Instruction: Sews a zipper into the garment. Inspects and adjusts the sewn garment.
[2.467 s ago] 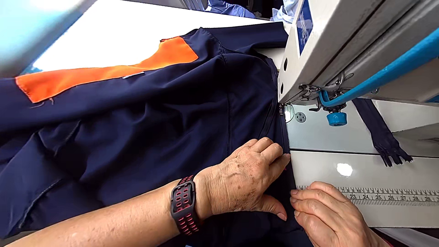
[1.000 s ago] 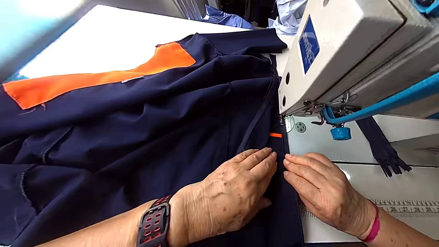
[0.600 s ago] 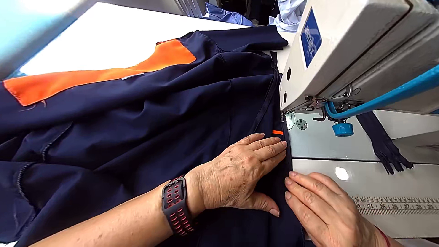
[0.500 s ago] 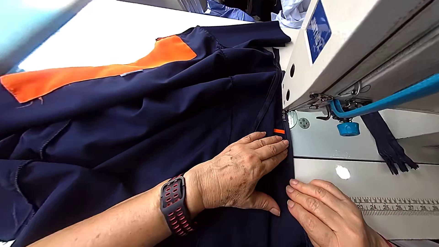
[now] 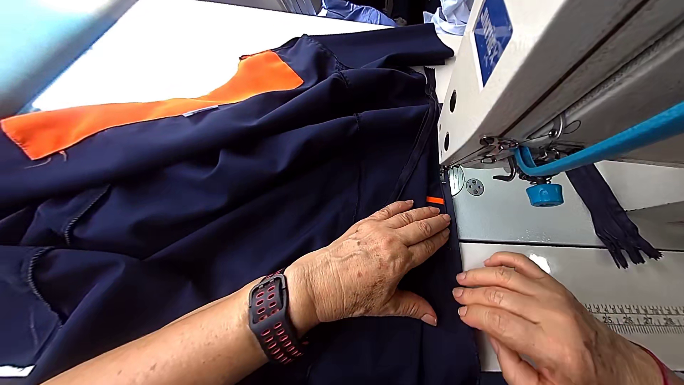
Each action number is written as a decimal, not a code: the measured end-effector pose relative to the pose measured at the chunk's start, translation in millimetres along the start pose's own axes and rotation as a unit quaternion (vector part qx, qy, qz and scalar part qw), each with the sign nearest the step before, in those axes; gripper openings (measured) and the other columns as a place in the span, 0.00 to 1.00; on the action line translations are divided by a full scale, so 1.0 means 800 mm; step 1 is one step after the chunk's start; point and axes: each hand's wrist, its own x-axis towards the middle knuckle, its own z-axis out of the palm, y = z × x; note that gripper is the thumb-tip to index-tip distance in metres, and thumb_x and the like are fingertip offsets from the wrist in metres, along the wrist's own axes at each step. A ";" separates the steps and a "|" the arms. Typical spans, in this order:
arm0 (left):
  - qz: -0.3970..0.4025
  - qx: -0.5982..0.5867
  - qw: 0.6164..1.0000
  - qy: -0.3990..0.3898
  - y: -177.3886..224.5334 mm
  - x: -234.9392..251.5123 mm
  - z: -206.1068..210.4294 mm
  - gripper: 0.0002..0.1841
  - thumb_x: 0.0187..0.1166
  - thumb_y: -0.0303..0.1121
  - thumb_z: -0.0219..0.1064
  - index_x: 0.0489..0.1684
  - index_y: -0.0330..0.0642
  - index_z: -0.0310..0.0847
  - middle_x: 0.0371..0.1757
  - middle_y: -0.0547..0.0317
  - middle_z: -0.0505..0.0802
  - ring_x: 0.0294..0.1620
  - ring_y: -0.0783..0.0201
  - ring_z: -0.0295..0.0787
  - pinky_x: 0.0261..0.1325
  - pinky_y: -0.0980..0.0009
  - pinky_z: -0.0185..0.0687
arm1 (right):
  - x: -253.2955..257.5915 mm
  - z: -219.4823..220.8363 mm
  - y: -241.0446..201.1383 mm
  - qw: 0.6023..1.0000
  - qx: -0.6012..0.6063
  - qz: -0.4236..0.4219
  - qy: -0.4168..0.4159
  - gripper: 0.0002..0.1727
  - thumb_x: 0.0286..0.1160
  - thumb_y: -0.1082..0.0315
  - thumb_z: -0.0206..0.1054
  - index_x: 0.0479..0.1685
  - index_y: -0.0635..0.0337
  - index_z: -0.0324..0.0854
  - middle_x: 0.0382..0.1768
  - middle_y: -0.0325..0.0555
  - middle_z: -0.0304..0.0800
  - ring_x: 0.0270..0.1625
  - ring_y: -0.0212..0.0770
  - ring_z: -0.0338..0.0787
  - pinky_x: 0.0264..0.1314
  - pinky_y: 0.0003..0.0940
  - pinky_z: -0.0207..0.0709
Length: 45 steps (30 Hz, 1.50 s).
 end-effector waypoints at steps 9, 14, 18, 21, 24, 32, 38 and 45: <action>0.003 -0.006 1.000 -0.002 -0.001 -0.001 0.003 0.45 0.77 0.73 0.49 0.75 0.43 0.82 0.80 0.56 0.83 0.87 0.60 0.71 0.89 0.54 0.62 | 0.010 0.015 0.039 0.989 -0.146 0.023 0.026 0.23 0.88 0.48 0.54 0.57 0.51 0.92 0.61 0.42 0.92 0.71 0.44 0.79 0.74 0.42 0.63; 0.002 0.005 1.000 0.012 0.000 0.003 0.006 0.48 0.73 0.77 0.49 0.80 0.45 0.76 0.79 0.54 0.84 0.85 0.55 0.73 0.86 0.53 0.65 | 0.005 0.022 0.027 0.986 -0.159 0.037 0.037 0.23 0.89 0.53 0.50 0.54 0.55 0.90 0.59 0.42 0.94 0.67 0.42 0.83 0.73 0.41 0.64; 0.001 0.026 1.000 0.012 0.005 0.001 0.008 0.46 0.73 0.77 0.47 0.75 0.47 0.82 0.77 0.52 0.85 0.84 0.53 0.75 0.85 0.51 0.67 | 0.003 0.025 0.022 0.984 -0.168 0.047 0.039 0.23 0.88 0.55 0.50 0.56 0.56 0.91 0.60 0.43 0.94 0.65 0.42 0.85 0.71 0.42 0.64; 0.001 0.018 1.000 0.018 0.008 -0.002 0.007 0.42 0.77 0.73 0.48 0.73 0.48 0.84 0.77 0.50 0.85 0.85 0.52 0.74 0.86 0.51 0.66 | 0.002 0.025 0.021 0.983 -0.169 0.051 0.039 0.24 0.88 0.55 0.49 0.57 0.56 0.91 0.61 0.43 0.94 0.66 0.42 0.85 0.72 0.42 0.64; -0.003 0.006 1.000 0.024 0.009 -0.004 0.008 0.41 0.78 0.72 0.50 0.72 0.48 0.84 0.77 0.49 0.85 0.85 0.52 0.74 0.86 0.49 0.66 | 0.002 0.023 0.022 0.984 -0.169 0.046 0.032 0.23 0.88 0.56 0.49 0.57 0.55 0.91 0.64 0.42 0.93 0.73 0.43 0.81 0.75 0.43 0.61; 0.004 -0.010 1.000 0.023 0.001 -0.004 0.007 0.38 0.80 0.69 0.52 0.73 0.50 0.85 0.76 0.51 0.85 0.86 0.53 0.72 0.88 0.50 0.63 | 0.007 0.015 0.035 0.990 -0.138 0.037 0.012 0.21 0.88 0.54 0.52 0.56 0.51 0.91 0.66 0.37 0.92 0.74 0.41 0.80 0.75 0.43 0.59; 0.011 -0.019 1.000 0.018 -0.028 0.008 0.000 0.35 0.78 0.68 0.55 0.68 0.51 0.88 0.74 0.48 0.85 0.84 0.51 0.74 0.87 0.48 0.66 | 0.023 0.015 0.057 0.990 -0.137 0.036 0.020 0.21 0.85 0.55 0.54 0.52 0.50 0.94 0.63 0.36 0.94 0.70 0.39 0.84 0.73 0.44 0.63; 0.039 -0.044 0.998 0.023 -0.077 0.032 -0.009 0.34 0.76 0.66 0.59 0.66 0.49 0.90 0.72 0.42 0.86 0.79 0.46 0.78 0.84 0.47 0.68 | 0.049 0.018 0.086 0.984 -0.165 0.042 0.048 0.20 0.81 0.57 0.56 0.51 0.51 0.95 0.60 0.41 0.95 0.69 0.45 0.86 0.67 0.53 0.66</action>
